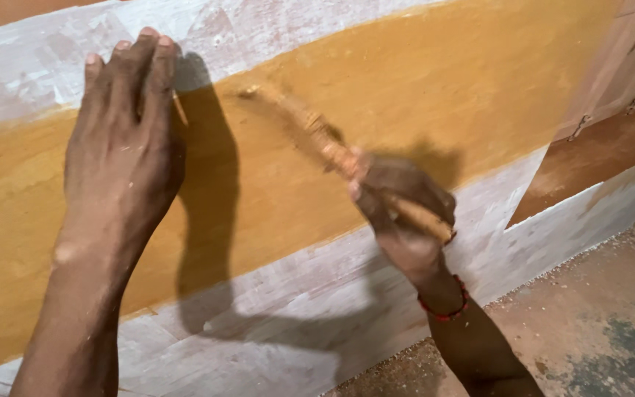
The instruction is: The person paints a horizontal band on a wall using a brush and yellow paint. They repeatedly dip the brush into a small container on the floor and apply the paint in horizontal strokes, occasionally using their left hand to steady themselves against the wall.
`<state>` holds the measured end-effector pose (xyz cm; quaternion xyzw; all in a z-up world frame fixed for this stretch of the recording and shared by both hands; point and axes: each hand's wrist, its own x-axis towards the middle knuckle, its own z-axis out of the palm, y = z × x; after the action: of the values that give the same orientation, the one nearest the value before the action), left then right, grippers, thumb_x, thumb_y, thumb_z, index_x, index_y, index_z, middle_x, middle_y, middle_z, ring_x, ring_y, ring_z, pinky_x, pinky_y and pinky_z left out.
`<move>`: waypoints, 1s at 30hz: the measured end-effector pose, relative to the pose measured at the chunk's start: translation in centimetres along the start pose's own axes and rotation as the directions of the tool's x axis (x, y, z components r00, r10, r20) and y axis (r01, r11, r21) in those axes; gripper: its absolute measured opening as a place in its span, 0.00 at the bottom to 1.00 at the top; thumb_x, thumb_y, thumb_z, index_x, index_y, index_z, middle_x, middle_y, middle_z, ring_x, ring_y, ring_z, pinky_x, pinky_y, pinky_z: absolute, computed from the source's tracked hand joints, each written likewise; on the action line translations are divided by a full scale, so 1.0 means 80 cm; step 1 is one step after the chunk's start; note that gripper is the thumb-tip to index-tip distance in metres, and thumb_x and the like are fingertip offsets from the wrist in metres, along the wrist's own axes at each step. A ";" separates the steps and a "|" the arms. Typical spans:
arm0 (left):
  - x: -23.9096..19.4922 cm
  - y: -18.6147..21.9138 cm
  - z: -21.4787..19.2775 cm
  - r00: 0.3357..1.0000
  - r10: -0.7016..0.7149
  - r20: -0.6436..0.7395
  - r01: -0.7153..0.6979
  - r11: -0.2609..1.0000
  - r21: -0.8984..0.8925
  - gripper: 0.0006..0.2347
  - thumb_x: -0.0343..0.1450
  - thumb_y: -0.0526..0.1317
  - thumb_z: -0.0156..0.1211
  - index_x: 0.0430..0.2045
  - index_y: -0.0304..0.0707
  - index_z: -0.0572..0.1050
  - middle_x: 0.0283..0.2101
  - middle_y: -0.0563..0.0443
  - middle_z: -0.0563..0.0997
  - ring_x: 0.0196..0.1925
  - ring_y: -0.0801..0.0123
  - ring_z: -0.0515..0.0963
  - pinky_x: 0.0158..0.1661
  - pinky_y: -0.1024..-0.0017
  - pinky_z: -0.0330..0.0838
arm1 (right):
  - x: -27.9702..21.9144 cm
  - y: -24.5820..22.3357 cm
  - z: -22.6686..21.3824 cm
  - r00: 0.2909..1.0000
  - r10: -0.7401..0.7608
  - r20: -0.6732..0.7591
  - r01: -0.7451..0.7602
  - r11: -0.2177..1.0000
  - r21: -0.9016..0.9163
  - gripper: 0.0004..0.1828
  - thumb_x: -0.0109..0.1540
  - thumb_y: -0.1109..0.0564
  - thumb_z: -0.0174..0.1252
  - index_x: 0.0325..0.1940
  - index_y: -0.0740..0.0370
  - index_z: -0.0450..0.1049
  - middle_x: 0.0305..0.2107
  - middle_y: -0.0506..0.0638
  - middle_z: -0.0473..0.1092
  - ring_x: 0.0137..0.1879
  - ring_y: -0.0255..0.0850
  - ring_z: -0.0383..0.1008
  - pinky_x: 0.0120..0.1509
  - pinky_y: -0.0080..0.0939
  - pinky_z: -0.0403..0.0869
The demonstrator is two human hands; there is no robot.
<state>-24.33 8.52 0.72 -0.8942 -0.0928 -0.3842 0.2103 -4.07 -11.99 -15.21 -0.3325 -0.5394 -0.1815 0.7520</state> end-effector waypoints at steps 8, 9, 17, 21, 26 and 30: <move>-0.039 -0.043 -0.028 0.999 -0.025 0.044 0.017 0.985 0.169 0.32 0.71 0.21 0.48 0.75 0.28 0.52 0.69 0.26 0.67 0.71 0.37 0.65 0.75 0.48 0.51 | 0.024 0.022 -0.053 0.970 -0.061 -0.237 -0.039 0.917 -0.396 0.06 0.73 0.67 0.66 0.51 0.69 0.75 0.46 0.54 0.76 0.51 0.37 0.77 0.60 0.36 0.80; -0.043 -0.048 -0.026 0.999 -0.017 0.045 0.009 0.983 0.185 0.32 0.72 0.22 0.48 0.76 0.28 0.52 0.70 0.26 0.66 0.73 0.37 0.64 0.75 0.48 0.50 | 0.029 0.020 -0.070 0.952 -0.095 -0.291 -0.027 0.921 -0.388 0.07 0.73 0.69 0.66 0.52 0.70 0.74 0.47 0.54 0.75 0.51 0.37 0.76 0.61 0.35 0.78; -0.050 -0.063 -0.002 0.999 -0.003 0.044 -0.003 0.991 0.133 0.35 0.66 0.18 0.44 0.74 0.28 0.54 0.74 0.27 0.59 0.77 0.41 0.55 0.75 0.52 0.42 | 0.045 0.010 -0.100 0.918 -0.324 -0.229 0.129 0.789 -0.600 0.08 0.77 0.73 0.60 0.59 0.72 0.71 0.54 0.60 0.74 0.61 0.46 0.77 0.71 0.46 0.78; -0.053 -0.071 -0.008 0.998 0.058 0.009 -0.058 0.988 0.141 0.31 0.72 0.20 0.47 0.75 0.26 0.53 0.75 0.27 0.61 0.78 0.39 0.59 0.77 0.51 0.46 | 0.034 0.001 -0.004 0.961 -0.229 -0.154 0.101 0.811 -0.576 0.08 0.74 0.68 0.64 0.56 0.65 0.74 0.49 0.57 0.77 0.56 0.45 0.79 0.66 0.43 0.80; -0.064 -0.090 -0.031 0.989 0.065 -0.133 -0.056 0.996 0.073 0.37 0.72 0.17 0.50 0.78 0.38 0.47 0.68 0.30 0.68 0.70 0.44 0.70 0.78 0.52 0.55 | -0.015 -0.028 0.118 0.983 0.177 0.045 -0.179 0.883 0.434 0.09 0.66 0.57 0.63 0.48 0.63 0.78 0.44 0.53 0.79 0.49 0.44 0.82 0.51 0.42 0.85; -0.080 -0.101 -0.043 0.980 0.081 -0.180 -0.068 0.995 0.079 0.37 0.74 0.19 0.51 0.78 0.39 0.45 0.63 0.29 0.71 0.67 0.44 0.73 0.79 0.49 0.55 | -0.033 -0.025 0.144 0.993 -0.116 0.028 0.119 0.967 -0.224 0.07 0.70 0.59 0.66 0.50 0.63 0.76 0.48 0.50 0.76 0.50 0.41 0.80 0.47 0.34 0.84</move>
<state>-33.63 14.19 0.63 -0.8497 -0.0531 -0.4530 0.2644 -14.25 -5.62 -14.80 -0.3843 -0.5396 -0.2833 0.6935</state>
